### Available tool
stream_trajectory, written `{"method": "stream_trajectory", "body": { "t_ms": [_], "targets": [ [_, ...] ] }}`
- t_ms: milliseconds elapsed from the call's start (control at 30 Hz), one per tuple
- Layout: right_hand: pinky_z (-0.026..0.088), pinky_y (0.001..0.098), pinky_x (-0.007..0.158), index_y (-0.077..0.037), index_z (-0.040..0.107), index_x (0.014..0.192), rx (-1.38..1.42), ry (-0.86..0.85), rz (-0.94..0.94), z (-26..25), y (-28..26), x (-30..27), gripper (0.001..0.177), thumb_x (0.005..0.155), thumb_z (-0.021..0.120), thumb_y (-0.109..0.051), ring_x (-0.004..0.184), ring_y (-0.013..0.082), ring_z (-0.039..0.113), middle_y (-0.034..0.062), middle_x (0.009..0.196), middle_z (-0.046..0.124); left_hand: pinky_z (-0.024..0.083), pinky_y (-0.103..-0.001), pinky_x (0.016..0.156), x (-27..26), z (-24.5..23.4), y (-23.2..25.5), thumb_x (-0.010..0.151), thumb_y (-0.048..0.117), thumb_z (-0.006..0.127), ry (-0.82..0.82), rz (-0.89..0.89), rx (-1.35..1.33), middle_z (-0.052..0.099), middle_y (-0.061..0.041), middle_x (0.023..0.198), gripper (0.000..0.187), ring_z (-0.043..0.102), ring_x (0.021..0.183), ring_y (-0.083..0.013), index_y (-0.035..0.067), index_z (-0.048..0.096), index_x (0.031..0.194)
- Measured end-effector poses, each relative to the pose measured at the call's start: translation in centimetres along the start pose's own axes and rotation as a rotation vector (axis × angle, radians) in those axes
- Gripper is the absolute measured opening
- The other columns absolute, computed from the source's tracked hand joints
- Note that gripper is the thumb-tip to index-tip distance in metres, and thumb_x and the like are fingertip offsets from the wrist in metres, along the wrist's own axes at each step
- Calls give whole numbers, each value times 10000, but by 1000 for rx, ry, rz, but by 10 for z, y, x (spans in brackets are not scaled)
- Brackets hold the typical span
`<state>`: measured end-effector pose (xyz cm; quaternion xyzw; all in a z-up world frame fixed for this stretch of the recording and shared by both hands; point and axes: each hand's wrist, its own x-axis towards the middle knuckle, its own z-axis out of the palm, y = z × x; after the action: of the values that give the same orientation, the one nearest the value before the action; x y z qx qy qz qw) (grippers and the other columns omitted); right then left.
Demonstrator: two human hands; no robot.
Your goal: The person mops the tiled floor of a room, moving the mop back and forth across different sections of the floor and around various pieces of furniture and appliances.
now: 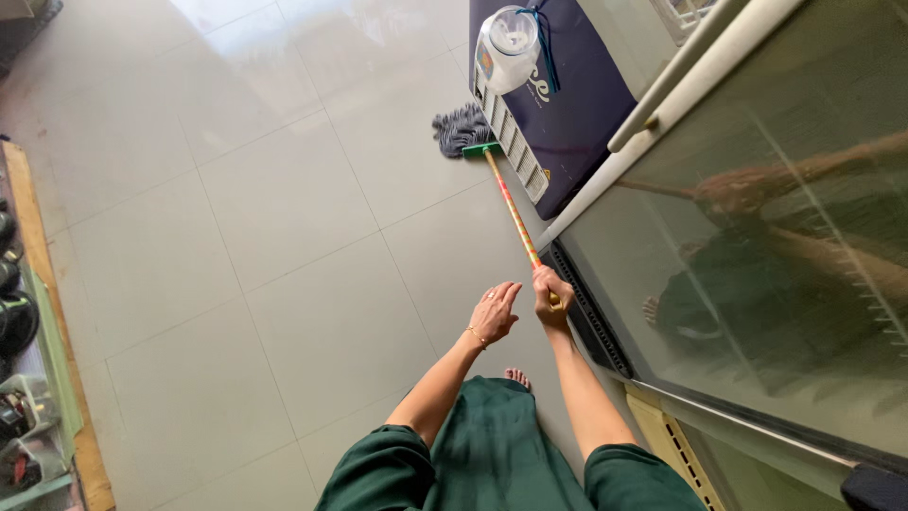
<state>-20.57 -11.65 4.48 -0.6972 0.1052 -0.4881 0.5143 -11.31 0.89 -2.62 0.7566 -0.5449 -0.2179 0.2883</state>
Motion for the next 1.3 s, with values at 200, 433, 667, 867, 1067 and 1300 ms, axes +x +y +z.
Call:
{"method": "stream_trajectory", "body": {
  "t_ms": [200,433,667,867,1067,1300],
  "targets": [
    [472,295,633,56,555,814,-86,23,128,-57,-65,-33,122,912,485,32,657,168,524,107,765,568,358,-463,1131,6,55,59,734,145,825,47,56,-73,481,-192,1473,819,476,1347,-354,32,430,1443],
    [536,384,654,-47,375,625,42,78,106,-114,-206,-69,219,813,450,37,535,146,489,76,583,503,395,-459,1141,-34,106,105,805,190,817,-84,220,-127,538,-184,1400,675,515,1311,-364,19,488,1369],
    [573,411,717,-17,423,644,39,-163,-23,-130,-167,-40,182,807,501,8,594,204,563,95,647,539,384,-467,1132,-35,119,117,784,152,795,-32,128,-96,515,-184,1425,642,511,1326,-375,49,514,1352],
    [542,314,673,8,431,695,-15,-121,1,-106,-54,12,200,870,529,11,652,198,595,110,715,564,425,-453,1101,-22,102,112,809,155,788,92,-10,-89,510,-179,1447,584,515,1321,-379,83,542,1334],
    [526,337,775,13,389,704,61,8,84,-64,-1,-10,211,871,506,68,716,177,546,91,731,534,432,-448,1100,-39,96,109,809,158,787,150,-62,-84,502,-185,1460,590,515,1329,-369,72,530,1333],
    [516,320,735,36,465,731,51,84,134,-71,-115,-113,145,873,485,57,754,165,575,96,791,586,411,-449,1126,-92,108,119,778,147,798,154,-106,-50,457,-205,1490,711,479,1364,-380,35,466,1397]
  ]
}}
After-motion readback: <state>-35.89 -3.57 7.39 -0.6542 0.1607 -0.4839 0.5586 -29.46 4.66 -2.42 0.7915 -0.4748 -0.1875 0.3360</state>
